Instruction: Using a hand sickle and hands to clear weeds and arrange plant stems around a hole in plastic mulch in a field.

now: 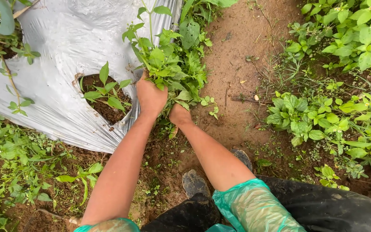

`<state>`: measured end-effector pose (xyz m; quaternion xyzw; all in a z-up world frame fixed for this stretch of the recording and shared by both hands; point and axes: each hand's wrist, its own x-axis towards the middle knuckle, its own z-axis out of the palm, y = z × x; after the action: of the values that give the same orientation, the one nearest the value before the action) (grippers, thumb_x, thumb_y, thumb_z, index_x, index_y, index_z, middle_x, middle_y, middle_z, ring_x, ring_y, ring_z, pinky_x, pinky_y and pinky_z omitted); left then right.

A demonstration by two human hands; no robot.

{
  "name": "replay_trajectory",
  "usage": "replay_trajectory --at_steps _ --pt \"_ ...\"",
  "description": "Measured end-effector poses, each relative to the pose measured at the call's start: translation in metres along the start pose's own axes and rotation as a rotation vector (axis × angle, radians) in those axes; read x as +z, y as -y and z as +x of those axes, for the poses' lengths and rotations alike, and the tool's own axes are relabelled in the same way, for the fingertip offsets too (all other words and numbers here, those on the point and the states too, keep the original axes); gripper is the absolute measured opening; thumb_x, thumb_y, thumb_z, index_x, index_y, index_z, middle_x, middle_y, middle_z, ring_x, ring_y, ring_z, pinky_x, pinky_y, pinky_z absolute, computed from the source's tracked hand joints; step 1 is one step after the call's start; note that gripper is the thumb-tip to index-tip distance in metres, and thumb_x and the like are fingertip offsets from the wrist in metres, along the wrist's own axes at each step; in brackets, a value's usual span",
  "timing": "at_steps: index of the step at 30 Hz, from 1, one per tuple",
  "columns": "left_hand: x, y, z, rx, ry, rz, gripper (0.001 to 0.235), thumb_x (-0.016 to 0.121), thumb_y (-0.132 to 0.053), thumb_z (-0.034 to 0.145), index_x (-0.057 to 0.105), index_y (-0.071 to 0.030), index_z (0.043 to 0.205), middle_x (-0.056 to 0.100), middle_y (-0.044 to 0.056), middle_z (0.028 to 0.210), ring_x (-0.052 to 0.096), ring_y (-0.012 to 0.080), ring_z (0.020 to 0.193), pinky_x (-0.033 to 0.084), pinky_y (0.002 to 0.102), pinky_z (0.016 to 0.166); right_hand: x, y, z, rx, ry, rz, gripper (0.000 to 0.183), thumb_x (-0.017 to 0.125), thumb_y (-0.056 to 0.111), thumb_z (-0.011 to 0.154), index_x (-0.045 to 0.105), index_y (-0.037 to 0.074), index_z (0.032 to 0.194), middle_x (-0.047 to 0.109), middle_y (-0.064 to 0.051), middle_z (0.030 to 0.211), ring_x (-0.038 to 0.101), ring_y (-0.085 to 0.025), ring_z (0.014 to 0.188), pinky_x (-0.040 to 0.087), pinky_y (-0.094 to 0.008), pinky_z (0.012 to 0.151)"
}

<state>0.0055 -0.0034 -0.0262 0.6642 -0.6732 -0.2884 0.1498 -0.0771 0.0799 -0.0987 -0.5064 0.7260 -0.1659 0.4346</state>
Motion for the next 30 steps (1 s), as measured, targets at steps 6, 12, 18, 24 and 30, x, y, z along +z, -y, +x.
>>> replay_trajectory --at_steps 6,12,18,24,30 --pt "-0.013 -0.011 -0.007 0.001 0.000 -0.003 0.017 0.076 -0.002 0.093 0.074 0.008 0.079 0.066 0.014 0.054 0.078 0.0328 0.068 0.036 0.052 0.122 0.010 -0.021 -0.033 0.086 -0.134 0.256 0.039 0.031 0.016 0.106 0.035 -0.008 0.137 0.062 -0.027 0.085 0.065 -0.032 0.064 0.052 -0.043 0.054" --pt "0.001 0.010 0.002 0.088 -0.022 -0.018 0.027 0.074 -0.004 0.094 0.072 0.001 0.067 0.064 0.011 0.050 0.078 0.0296 0.066 0.033 0.047 0.125 0.047 -0.069 -0.007 0.181 -0.179 0.380 0.054 0.027 0.017 0.109 0.029 -0.016 0.151 0.061 -0.039 0.113 0.069 -0.044 0.088 0.055 -0.052 0.063" --pt "-0.023 -0.018 -0.011 0.057 -0.016 -0.034 0.021 0.072 -0.003 0.093 0.075 0.006 0.074 0.068 0.015 0.055 0.077 0.0301 0.064 0.059 0.047 0.092 0.022 -0.033 -0.009 0.376 -0.067 0.657 0.057 0.027 0.019 0.106 0.028 -0.002 0.159 0.055 -0.033 0.136 0.065 -0.041 0.106 0.056 -0.050 0.078" --pt "-0.022 -0.017 -0.009 0.037 -0.023 -0.063 0.021 0.072 -0.005 0.097 0.075 0.004 0.078 0.069 0.013 0.057 0.076 0.0265 0.061 0.062 0.042 0.085 0.029 -0.040 0.002 0.330 -0.072 0.641 0.050 0.029 0.016 0.108 0.033 0.002 0.157 0.059 -0.028 0.131 0.066 -0.038 0.103 0.056 -0.049 0.076" --pt "-0.017 -0.015 -0.011 0.120 -0.124 -0.076 0.025 0.068 -0.002 0.093 0.071 0.005 0.069 0.064 0.026 0.056 0.072 0.0456 0.067 0.054 0.049 0.056 0.116 -0.123 0.074 0.266 -0.038 0.486 0.032 0.039 0.016 0.108 0.061 -0.001 0.124 0.069 -0.017 0.093 0.059 -0.019 0.065 0.051 -0.038 0.056"
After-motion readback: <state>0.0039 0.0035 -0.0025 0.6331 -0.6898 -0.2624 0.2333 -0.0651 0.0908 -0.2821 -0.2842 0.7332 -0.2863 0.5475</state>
